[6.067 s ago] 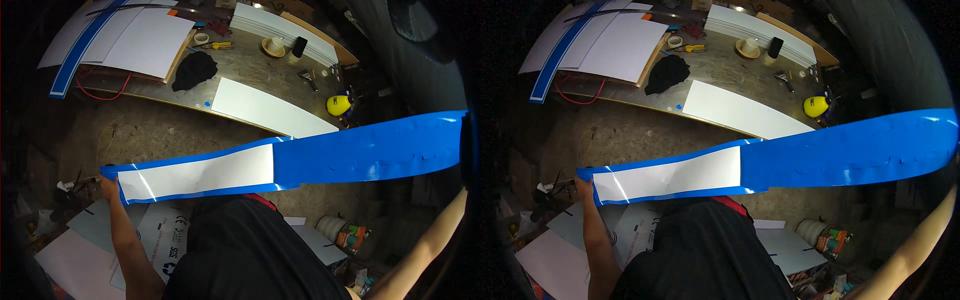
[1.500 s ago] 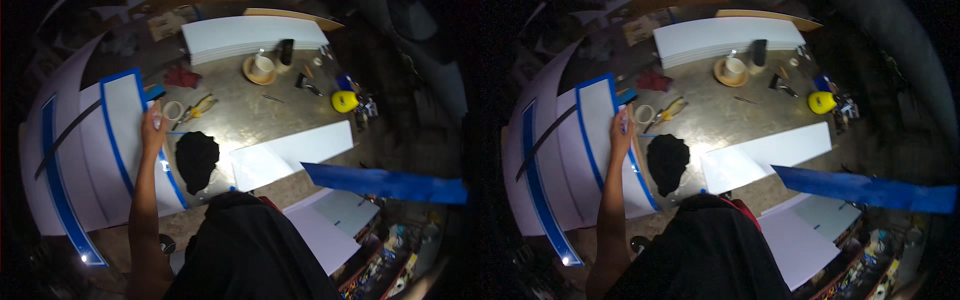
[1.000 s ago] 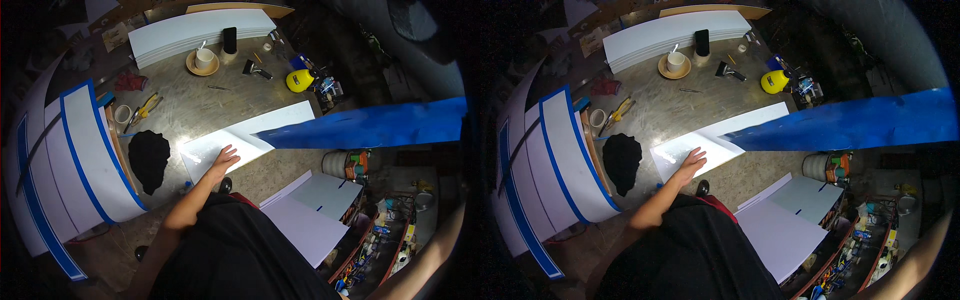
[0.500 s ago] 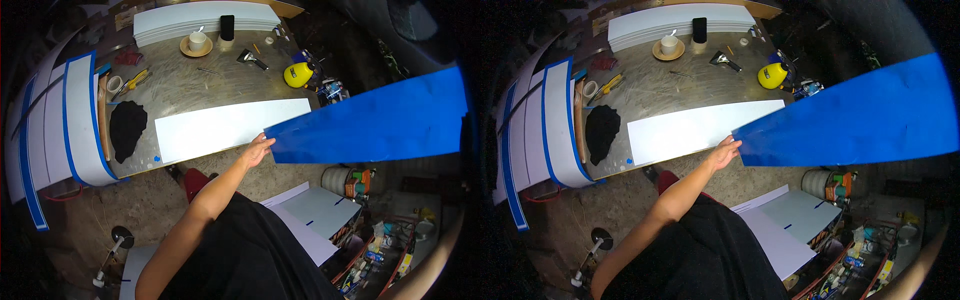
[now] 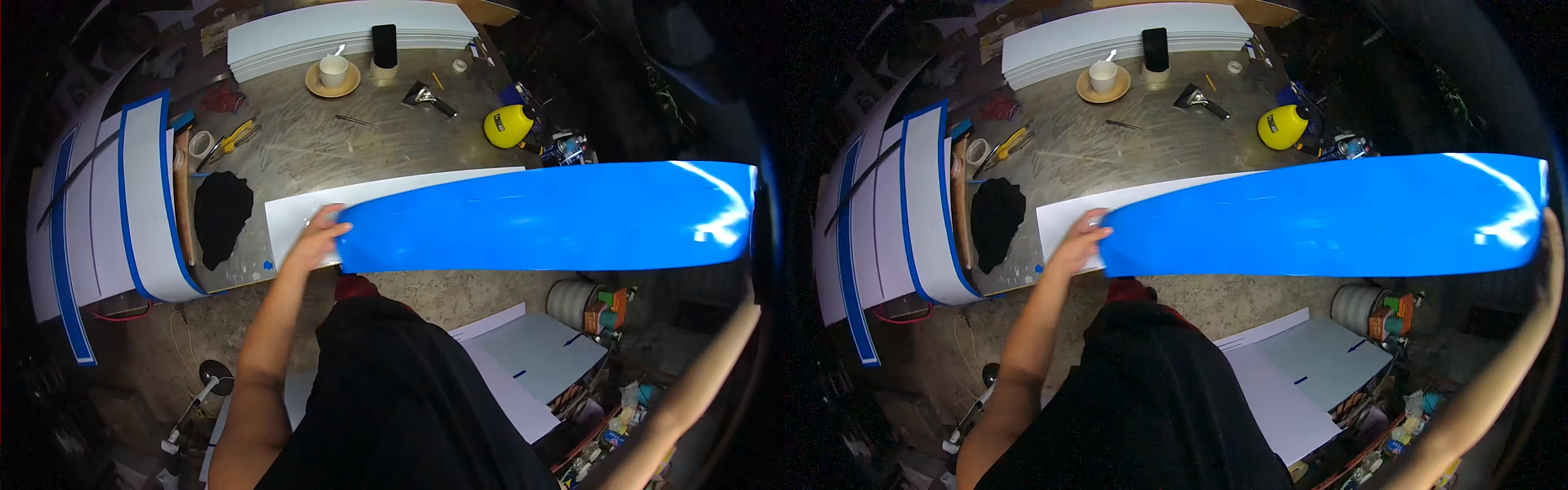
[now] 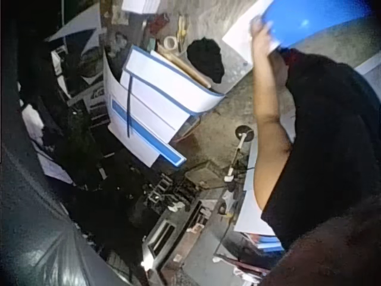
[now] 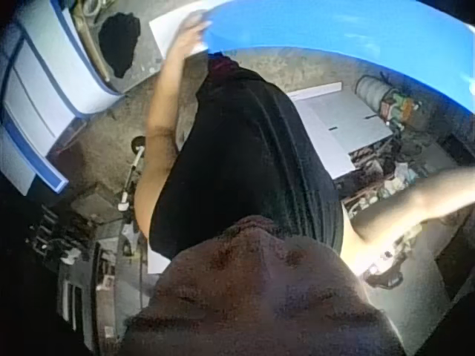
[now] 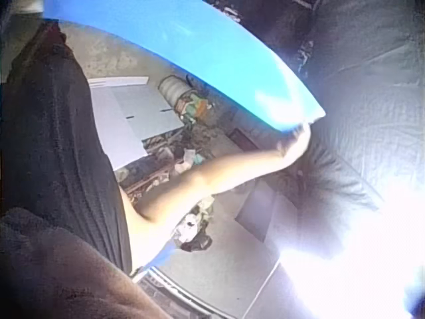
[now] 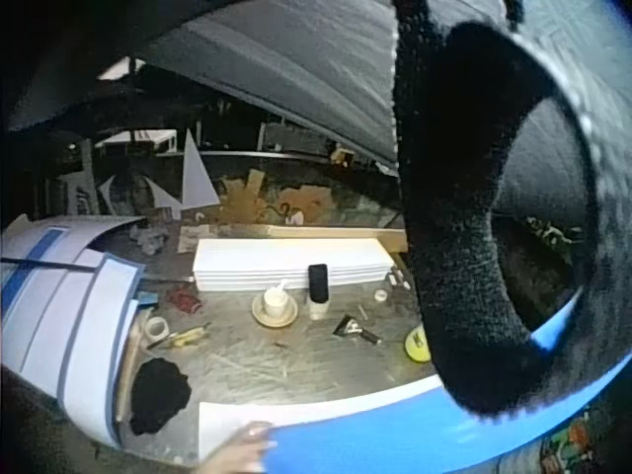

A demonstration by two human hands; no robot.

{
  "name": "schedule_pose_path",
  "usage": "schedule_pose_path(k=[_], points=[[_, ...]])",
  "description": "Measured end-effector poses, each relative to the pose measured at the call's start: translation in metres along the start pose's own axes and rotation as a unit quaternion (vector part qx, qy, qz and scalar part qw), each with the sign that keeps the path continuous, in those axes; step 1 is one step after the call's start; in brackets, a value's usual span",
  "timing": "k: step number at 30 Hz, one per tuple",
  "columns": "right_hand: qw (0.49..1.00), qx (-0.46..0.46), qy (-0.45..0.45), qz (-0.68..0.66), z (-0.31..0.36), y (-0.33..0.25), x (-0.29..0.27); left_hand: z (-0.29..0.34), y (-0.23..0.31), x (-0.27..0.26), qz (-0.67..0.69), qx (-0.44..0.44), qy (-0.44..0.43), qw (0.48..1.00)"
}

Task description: Applying a blue adhesive film to a white panel using a spray bottle and a squeegee to smooth out bubbles.

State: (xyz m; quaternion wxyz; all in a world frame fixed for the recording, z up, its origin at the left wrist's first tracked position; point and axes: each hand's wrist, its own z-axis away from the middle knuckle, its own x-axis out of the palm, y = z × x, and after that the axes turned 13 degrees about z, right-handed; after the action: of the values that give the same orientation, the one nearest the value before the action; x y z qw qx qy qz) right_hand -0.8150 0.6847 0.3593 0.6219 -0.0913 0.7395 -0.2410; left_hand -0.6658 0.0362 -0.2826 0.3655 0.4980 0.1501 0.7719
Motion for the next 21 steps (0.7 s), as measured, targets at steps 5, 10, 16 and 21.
schedule_pose_path(k=[5,10,16,21], points=[[0.977,0.079,-0.066,-0.184,-0.007,0.084,0.167,0.028,0.063,-0.058,-0.062,-0.012,0.08,0.995],[0.963,0.132,-0.102,-0.214,-0.016,0.161,0.306,0.03,0.061,-0.102,-0.122,0.011,0.171,0.978],[0.954,0.152,-0.116,-0.232,-0.026,0.212,0.417,0.025,0.04,-0.118,-0.152,0.053,0.238,0.958],[0.943,0.206,-0.154,-0.213,-0.041,0.248,0.483,0.014,0.028,-0.129,-0.167,0.066,0.289,0.94]])
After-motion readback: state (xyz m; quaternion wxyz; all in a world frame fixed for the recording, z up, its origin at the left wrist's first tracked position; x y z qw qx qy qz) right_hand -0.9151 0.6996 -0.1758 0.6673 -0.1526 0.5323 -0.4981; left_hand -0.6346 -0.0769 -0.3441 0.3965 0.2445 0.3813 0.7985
